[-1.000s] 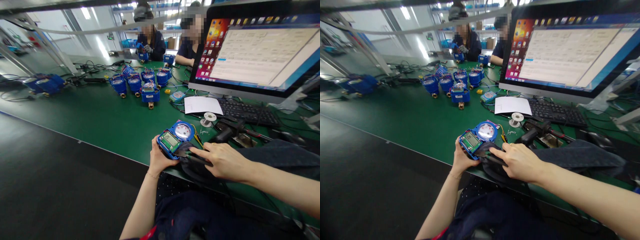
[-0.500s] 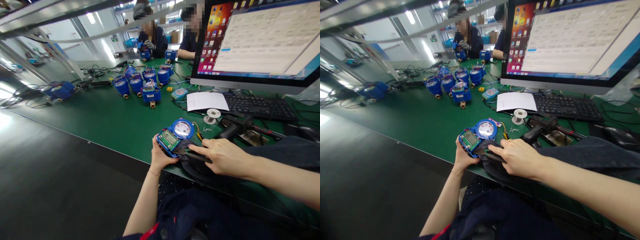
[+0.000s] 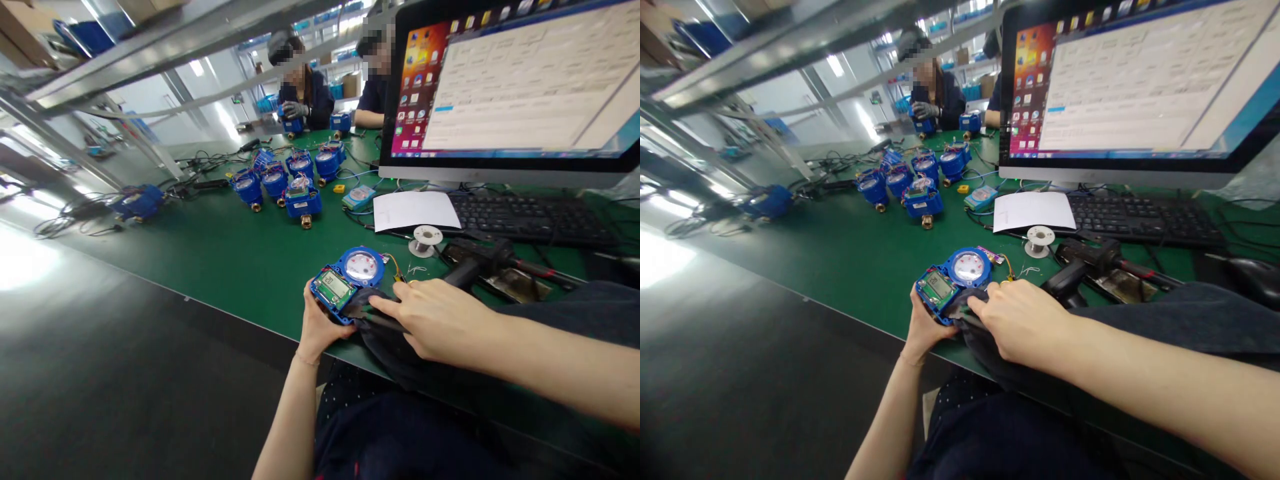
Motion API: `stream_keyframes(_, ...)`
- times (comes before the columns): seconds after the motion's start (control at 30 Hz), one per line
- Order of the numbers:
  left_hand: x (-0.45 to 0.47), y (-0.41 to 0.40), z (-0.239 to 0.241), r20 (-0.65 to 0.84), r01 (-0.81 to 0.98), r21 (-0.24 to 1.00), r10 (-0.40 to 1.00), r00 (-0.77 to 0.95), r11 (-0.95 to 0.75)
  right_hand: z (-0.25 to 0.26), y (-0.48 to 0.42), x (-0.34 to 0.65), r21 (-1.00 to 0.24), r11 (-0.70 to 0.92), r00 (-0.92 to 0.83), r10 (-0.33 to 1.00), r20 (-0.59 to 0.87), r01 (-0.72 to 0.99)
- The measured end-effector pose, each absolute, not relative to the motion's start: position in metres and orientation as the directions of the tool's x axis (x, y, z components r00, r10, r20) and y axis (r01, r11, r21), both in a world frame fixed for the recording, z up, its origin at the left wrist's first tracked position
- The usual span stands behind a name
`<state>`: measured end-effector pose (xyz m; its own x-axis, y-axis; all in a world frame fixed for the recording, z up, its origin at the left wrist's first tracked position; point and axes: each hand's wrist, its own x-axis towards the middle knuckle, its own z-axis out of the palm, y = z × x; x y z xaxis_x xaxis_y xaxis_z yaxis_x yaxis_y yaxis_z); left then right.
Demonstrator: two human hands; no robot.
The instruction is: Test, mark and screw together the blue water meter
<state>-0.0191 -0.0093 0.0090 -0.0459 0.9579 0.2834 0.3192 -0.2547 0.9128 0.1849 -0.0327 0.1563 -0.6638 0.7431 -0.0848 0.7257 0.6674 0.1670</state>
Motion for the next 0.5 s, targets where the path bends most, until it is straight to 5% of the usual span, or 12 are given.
stream_keyframes(0.13,-0.027,-0.008,0.012,0.439,0.556,0.749,0.898,-0.009,-0.361,0.154,-0.024,0.185,0.095,0.679,-0.669,0.734,-0.12,0.728)
stream_keyframes(0.27,-0.031,0.004,0.009,0.415,0.443,0.817,0.91,-0.007,-0.37,0.143,-0.016,0.185,0.023,0.668,-0.663,0.741,-0.108,0.743)
stream_keyframes(0.5,-0.032,0.019,-0.002,0.39,0.301,0.889,0.914,-0.108,-0.344,0.175,-0.004,0.182,0.112,0.625,-0.604,0.778,-0.173,0.773)
